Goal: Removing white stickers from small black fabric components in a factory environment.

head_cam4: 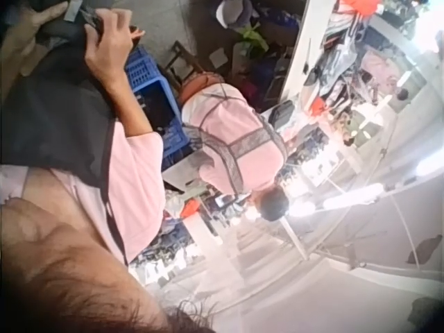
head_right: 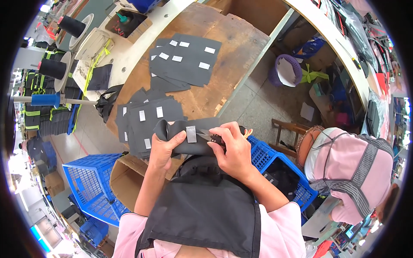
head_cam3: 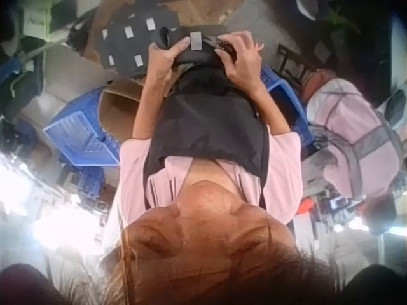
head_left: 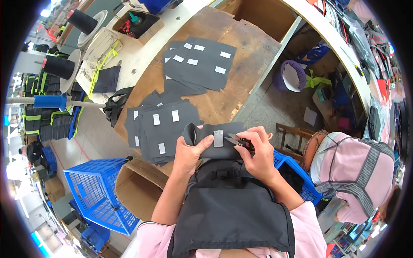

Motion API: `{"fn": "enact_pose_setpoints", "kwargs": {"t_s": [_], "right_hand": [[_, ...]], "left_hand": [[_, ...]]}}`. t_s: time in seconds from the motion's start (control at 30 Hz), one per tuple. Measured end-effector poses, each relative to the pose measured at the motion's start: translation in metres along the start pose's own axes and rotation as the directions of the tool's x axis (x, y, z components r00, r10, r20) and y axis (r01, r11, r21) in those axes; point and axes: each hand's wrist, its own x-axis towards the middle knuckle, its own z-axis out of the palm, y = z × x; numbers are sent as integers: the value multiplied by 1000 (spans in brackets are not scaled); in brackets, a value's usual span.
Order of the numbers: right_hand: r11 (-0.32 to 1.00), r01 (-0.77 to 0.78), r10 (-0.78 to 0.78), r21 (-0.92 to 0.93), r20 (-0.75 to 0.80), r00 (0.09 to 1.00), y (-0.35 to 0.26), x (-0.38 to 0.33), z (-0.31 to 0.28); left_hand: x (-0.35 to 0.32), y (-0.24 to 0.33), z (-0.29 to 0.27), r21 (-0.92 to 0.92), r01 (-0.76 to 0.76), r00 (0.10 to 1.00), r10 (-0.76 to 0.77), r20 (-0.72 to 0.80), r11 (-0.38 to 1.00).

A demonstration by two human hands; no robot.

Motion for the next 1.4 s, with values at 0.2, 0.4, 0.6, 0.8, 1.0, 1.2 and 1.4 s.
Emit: {"fn": "enact_pose_setpoints", "kwargs": {"t_s": [0.2,0.4,0.6,0.8,1.0,1.2,1.4], "right_hand": [[947,310,-316,-81,-86,945,13,14,4],[922,359,-366,-146,-24,930,14,16,1],[941,320,-316,-115,47,948,10,20,-10],[887,435,-422,-157,112,900,14,30,-13],[902,412,-385,-128,189,903,14,28,-17],[971,240,-241,24,131,962,14,21,-15],[927,358,-345,-114,118,931,12,26,-10]], "left_hand": [[-4,6,8,128,-91,994,82,75,988],[-4,4,3,238,-147,988,131,84,960],[-4,6,3,338,-180,983,158,94,924],[-5,14,4,420,-211,977,174,126,882],[-6,15,2,423,-167,983,114,147,891],[-4,13,3,379,-158,982,104,160,912],[-5,18,5,386,-143,985,92,147,911]]}}
